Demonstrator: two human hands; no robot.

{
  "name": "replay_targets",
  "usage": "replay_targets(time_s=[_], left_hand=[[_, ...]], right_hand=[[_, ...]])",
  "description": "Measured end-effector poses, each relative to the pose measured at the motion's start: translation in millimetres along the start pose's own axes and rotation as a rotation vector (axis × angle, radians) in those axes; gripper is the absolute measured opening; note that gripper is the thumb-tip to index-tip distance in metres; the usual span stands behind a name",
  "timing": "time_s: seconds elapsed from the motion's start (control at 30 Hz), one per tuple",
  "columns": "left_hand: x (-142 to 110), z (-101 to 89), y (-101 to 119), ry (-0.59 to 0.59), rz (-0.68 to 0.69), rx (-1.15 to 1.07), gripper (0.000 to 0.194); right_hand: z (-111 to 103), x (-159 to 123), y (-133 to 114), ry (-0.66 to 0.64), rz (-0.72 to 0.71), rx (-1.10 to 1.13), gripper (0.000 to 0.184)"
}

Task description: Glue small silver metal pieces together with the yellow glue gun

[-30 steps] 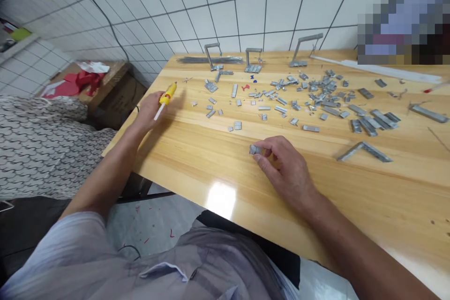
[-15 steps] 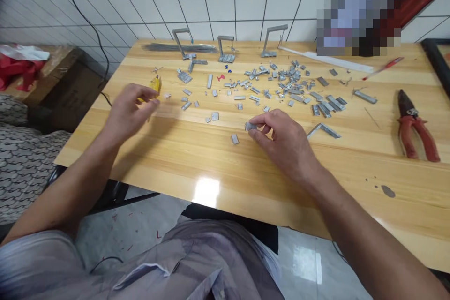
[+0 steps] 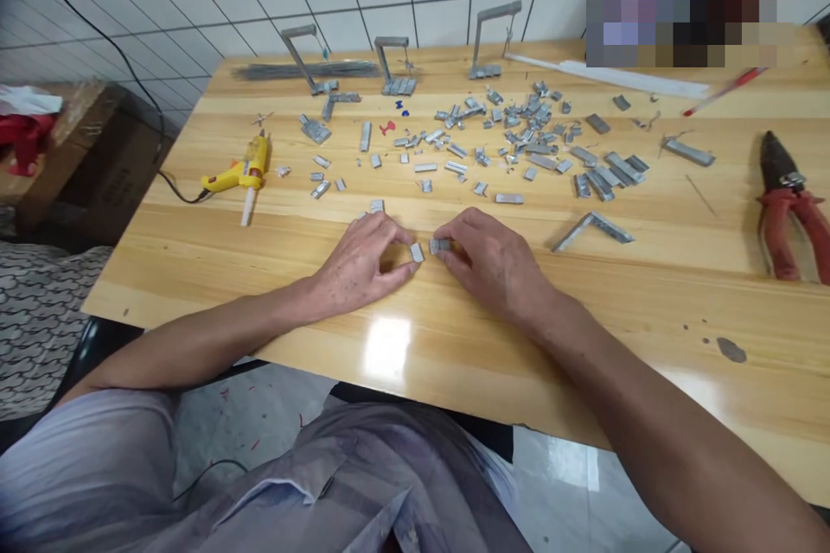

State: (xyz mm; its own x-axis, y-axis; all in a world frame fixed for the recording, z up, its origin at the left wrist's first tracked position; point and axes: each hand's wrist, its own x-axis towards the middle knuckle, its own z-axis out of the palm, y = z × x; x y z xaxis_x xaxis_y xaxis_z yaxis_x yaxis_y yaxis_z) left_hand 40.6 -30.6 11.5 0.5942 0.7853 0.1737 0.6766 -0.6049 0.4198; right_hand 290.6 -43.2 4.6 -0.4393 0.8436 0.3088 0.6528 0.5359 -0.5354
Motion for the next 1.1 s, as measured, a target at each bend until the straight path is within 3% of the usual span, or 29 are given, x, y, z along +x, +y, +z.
replay_targets(time_s=[0.43, 1.1], left_hand=[[1.9, -3.6, -3.7, -0.042, 0.046, -0.042, 0.015], [2.0, -3.4, -4.6, -0.065, 0.034, -0.053, 0.015]], right_hand=[[7.8, -3.4, -1.9, -0.012, -0.054, -0.052, 0.018], [12.0, -2.1, -5.8, -0.057, 0.019, -0.068, 0.019]])
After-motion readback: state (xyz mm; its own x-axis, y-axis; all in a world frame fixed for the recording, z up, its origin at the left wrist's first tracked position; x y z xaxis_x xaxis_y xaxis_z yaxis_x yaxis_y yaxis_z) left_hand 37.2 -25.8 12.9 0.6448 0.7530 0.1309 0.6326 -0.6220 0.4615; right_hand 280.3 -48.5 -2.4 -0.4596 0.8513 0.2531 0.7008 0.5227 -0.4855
